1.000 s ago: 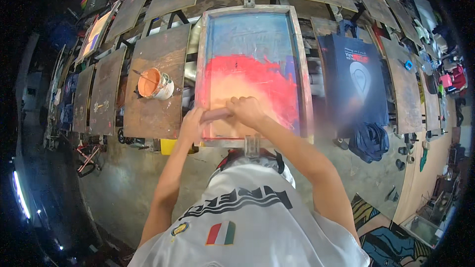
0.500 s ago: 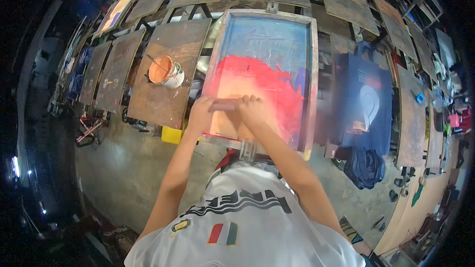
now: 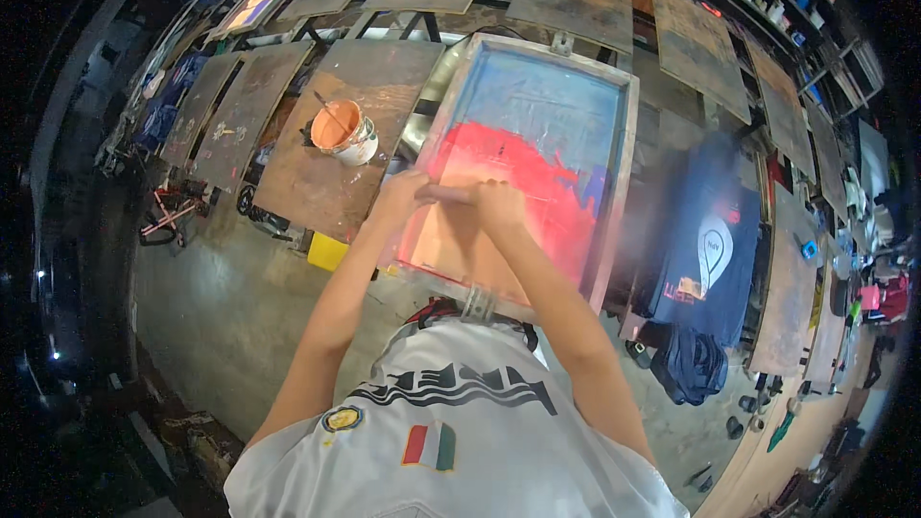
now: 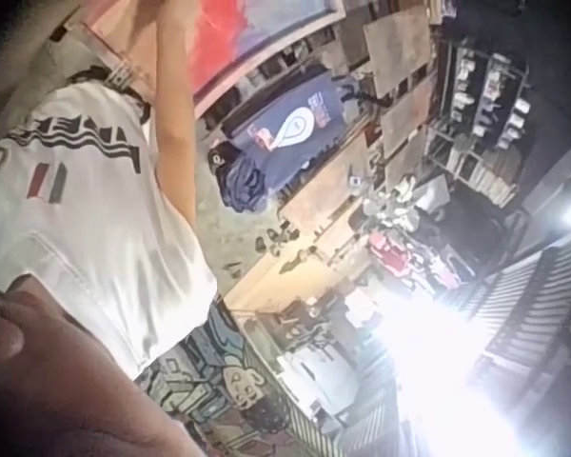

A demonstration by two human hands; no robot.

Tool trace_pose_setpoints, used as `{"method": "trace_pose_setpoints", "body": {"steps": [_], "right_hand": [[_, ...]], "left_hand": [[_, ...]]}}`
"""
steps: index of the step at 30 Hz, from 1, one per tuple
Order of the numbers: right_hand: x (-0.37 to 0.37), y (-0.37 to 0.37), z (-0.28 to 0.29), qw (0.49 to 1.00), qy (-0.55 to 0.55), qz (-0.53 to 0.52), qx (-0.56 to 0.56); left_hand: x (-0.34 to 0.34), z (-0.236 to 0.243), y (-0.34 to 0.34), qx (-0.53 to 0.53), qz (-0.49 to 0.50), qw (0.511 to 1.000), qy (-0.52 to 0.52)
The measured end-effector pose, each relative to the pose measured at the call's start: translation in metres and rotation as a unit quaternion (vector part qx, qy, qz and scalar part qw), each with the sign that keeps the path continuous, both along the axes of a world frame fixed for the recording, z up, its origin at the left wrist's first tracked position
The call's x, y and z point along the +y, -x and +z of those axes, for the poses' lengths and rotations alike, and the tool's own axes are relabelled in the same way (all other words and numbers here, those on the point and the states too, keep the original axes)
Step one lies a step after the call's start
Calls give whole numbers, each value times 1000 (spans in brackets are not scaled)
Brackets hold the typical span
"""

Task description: Manually applying ink through a screen printing mesh onto apparel using a squeegee and scraper tool.

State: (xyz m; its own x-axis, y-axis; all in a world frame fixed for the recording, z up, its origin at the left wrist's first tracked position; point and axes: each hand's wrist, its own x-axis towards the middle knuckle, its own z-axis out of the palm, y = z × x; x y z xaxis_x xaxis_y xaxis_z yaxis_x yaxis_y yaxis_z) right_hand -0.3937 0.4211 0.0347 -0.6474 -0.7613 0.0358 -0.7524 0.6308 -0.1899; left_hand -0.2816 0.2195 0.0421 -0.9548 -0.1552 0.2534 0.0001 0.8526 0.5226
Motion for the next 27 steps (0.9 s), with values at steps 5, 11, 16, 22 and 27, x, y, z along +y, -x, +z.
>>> {"method": "trace_pose_setpoints", "body": {"steps": [5,11,16,22,27], "right_hand": [[22,-58,-6,998,10,19,63],[10,-75,-2,998,-38,43,33],[-10,-18,-6,1000,3,-6,24],[17,-78,-14,986,100,33,126],[5,-53,-12,1000,-4,25,-2]], "left_hand": [[19,-5,-49,-19,2,997,-78],[-14,-45,-63,-2,-22,1000,-13],[-31,-46,-10,-7,-29,942,-333],[16,-18,-74,26,41,996,-73],[2,-3,-64,-38,5,996,-76]]}}
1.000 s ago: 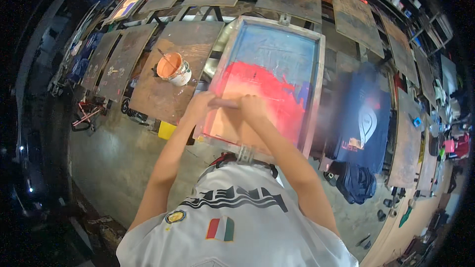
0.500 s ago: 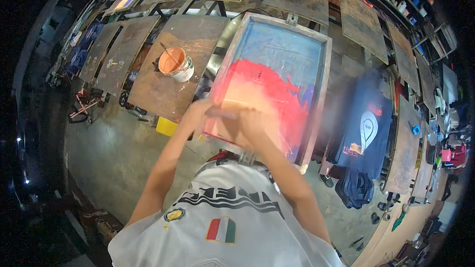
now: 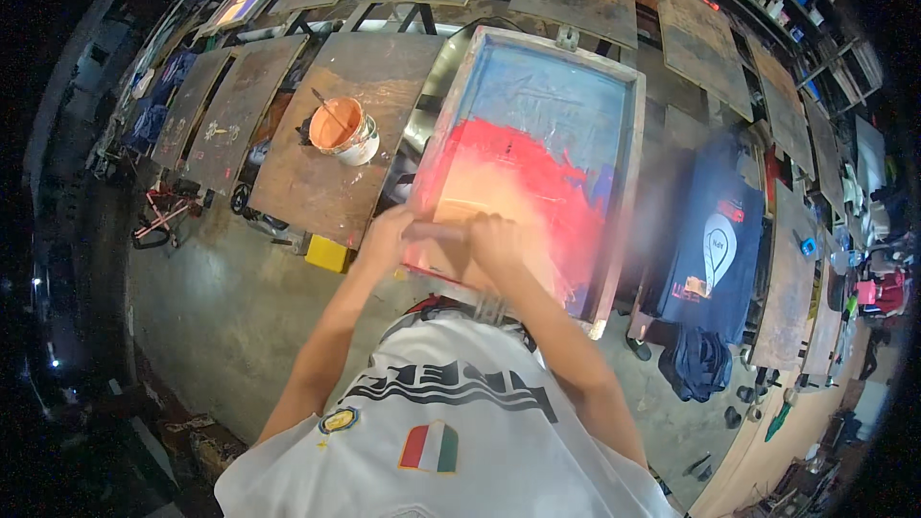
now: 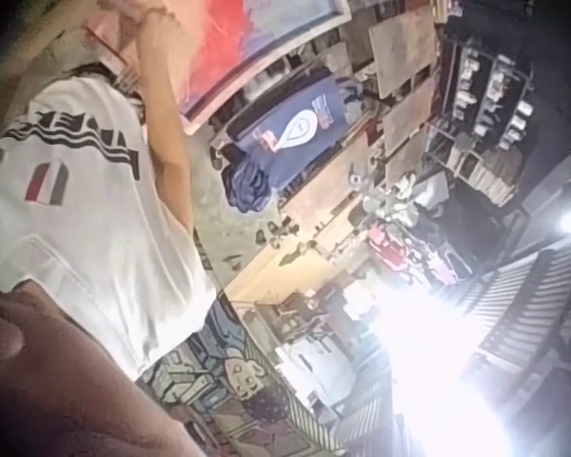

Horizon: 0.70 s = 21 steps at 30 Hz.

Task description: Manually applying ink through a screen printing mesh onto apparel using a squeegee and scraper tool.

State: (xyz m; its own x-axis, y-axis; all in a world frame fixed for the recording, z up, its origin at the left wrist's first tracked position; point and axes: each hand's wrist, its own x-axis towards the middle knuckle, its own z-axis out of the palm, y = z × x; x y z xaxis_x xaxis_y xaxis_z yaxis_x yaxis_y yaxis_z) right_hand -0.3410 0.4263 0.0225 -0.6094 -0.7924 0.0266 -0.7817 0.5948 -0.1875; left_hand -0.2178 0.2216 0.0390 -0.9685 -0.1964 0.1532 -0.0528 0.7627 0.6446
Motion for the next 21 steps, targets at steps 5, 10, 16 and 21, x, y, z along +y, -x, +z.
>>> {"method": "trace_pose_setpoints", "body": {"steps": [5,10,16,21], "right_hand": [[-14,45,4,998,36,2,54],[18,-22,3,993,77,-6,92],[8,-5,4,1000,-12,4,-15],[-36,65,29,995,-99,-16,-8]], "left_hand": [[-23,-54,46,-43,86,911,-401],[13,-17,-10,18,-10,998,64],[5,-26,-18,45,3,998,33],[-17,-19,42,45,30,996,-65]]}}
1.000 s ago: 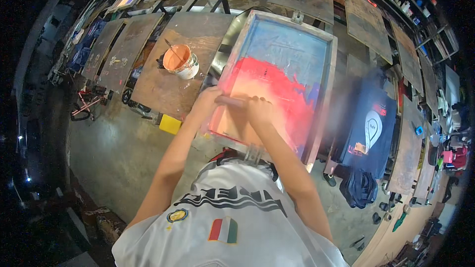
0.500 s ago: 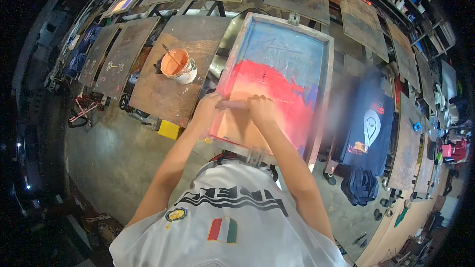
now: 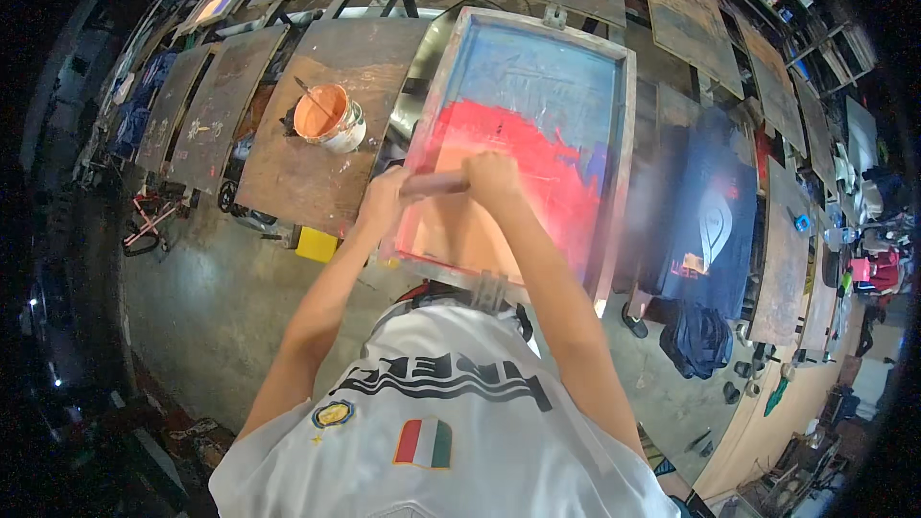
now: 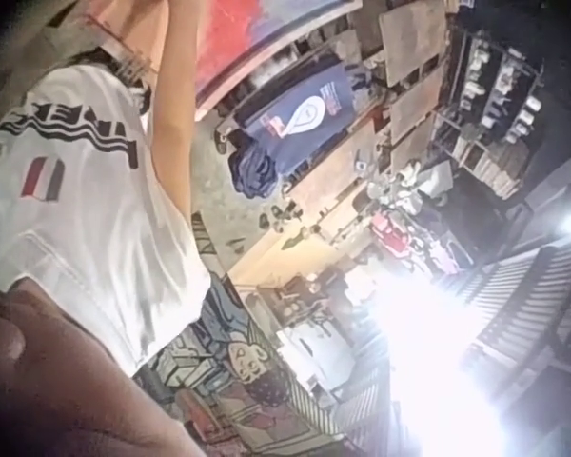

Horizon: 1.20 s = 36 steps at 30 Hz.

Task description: Manually applying ink through a screen printing mesh onto apparel using a squeegee and scraper tool.

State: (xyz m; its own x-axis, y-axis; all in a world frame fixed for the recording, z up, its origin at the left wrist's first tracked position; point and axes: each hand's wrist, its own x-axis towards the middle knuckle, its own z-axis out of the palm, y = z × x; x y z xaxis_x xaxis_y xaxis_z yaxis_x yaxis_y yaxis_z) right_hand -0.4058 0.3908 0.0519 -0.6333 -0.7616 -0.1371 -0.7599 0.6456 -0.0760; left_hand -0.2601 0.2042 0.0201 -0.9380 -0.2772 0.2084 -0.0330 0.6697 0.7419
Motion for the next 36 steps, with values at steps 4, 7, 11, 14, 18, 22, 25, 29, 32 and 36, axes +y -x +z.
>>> {"method": "trace_pose_setpoints", "body": {"steps": [4,7,11,14,18,22,25,29,32,36], "right_hand": [[18,-15,-16,995,85,37,42],[55,-70,-30,973,203,53,99],[66,-101,-11,986,156,44,40],[61,-102,-6,975,212,28,63],[65,-120,-4,985,166,-32,19],[56,-97,6,996,79,-12,-43],[44,-63,1,994,65,-9,-91],[28,-25,5,993,38,6,-116],[25,-14,2,993,28,-10,-113],[37,-30,3,987,111,-70,-94]], "left_hand": [[20,9,-23,-1,2,997,71],[50,-6,-73,-31,2,996,78],[64,4,-99,-56,5,998,9],[59,24,-89,-41,17,999,11],[43,20,-86,-90,-56,994,38],[34,24,-70,-82,-64,994,46],[19,27,-44,-127,-73,988,53],[3,18,-13,-107,-88,989,59],[-13,1,13,-96,-113,988,52],[-19,12,43,-46,-184,978,82]]}}
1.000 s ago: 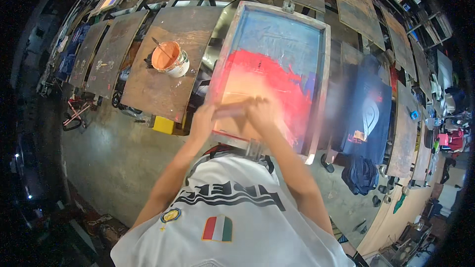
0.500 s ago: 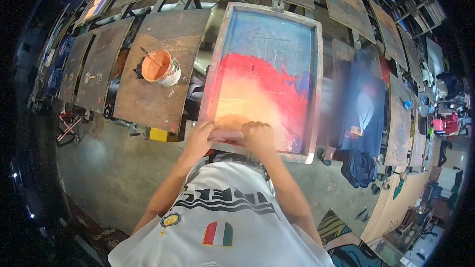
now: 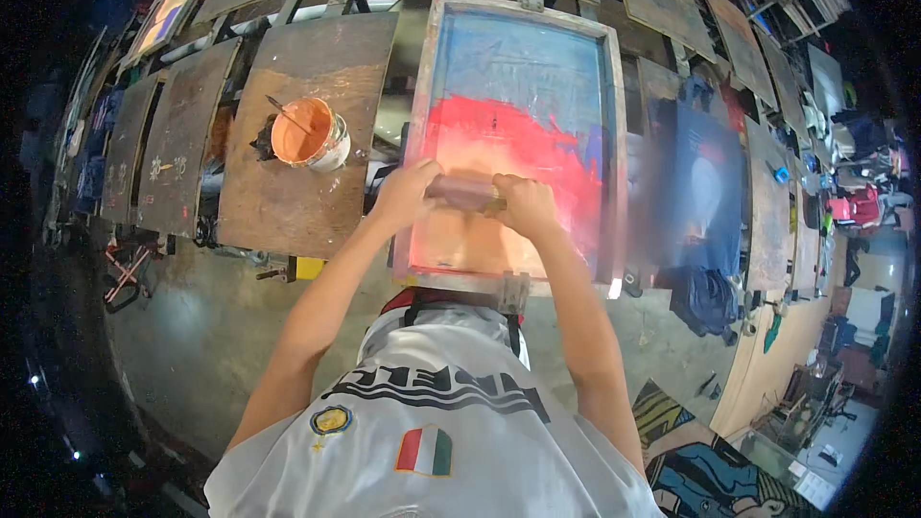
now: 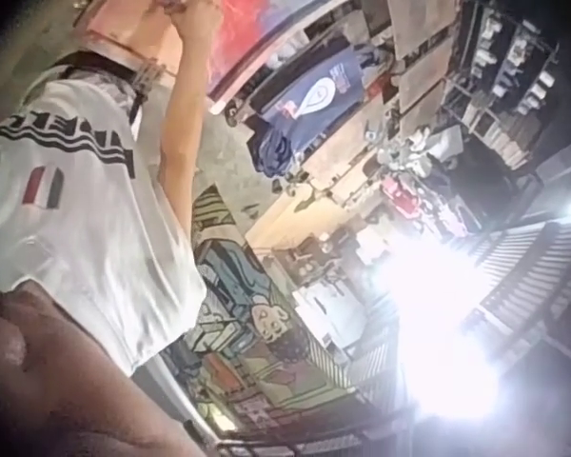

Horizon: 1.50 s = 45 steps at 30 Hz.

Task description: Manually applying ink through a screen printing mesh onto apparel using a squeegee and scraper tool.

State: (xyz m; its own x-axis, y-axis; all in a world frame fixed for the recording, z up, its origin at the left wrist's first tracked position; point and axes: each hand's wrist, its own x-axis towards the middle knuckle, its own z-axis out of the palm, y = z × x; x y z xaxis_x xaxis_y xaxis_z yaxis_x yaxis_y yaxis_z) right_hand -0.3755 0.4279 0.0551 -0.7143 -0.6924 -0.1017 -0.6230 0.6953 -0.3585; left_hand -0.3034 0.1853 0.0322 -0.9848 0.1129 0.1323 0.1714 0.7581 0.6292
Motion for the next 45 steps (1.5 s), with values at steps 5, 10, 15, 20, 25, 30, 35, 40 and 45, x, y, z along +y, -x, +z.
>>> {"method": "trace_pose_setpoints", "body": {"steps": [5,10,15,20,25,30,35,40,45], "right_hand": [[-10,-38,0,984,20,-160,74],[0,-47,-11,982,40,-149,105],[-1,-63,-19,976,45,-49,209],[19,-48,-13,978,56,69,190],[29,-7,-14,963,60,209,161],[25,6,-7,969,98,219,67],[54,10,-11,987,156,30,-29],[85,-28,-16,984,126,-116,-52],[97,-34,-21,962,167,-214,-34]], "left_hand": [[-16,-1,37,67,-115,991,-17],[-5,12,16,25,-101,993,-60],[18,-7,-64,5,36,999,-38],[72,-16,-118,38,172,983,-44],[125,-9,-135,0,254,967,-23],[122,18,-114,-10,273,962,8],[99,70,-26,-17,107,966,235],[97,65,66,-51,-99,945,306],[129,60,112,5,-204,905,373]]}}
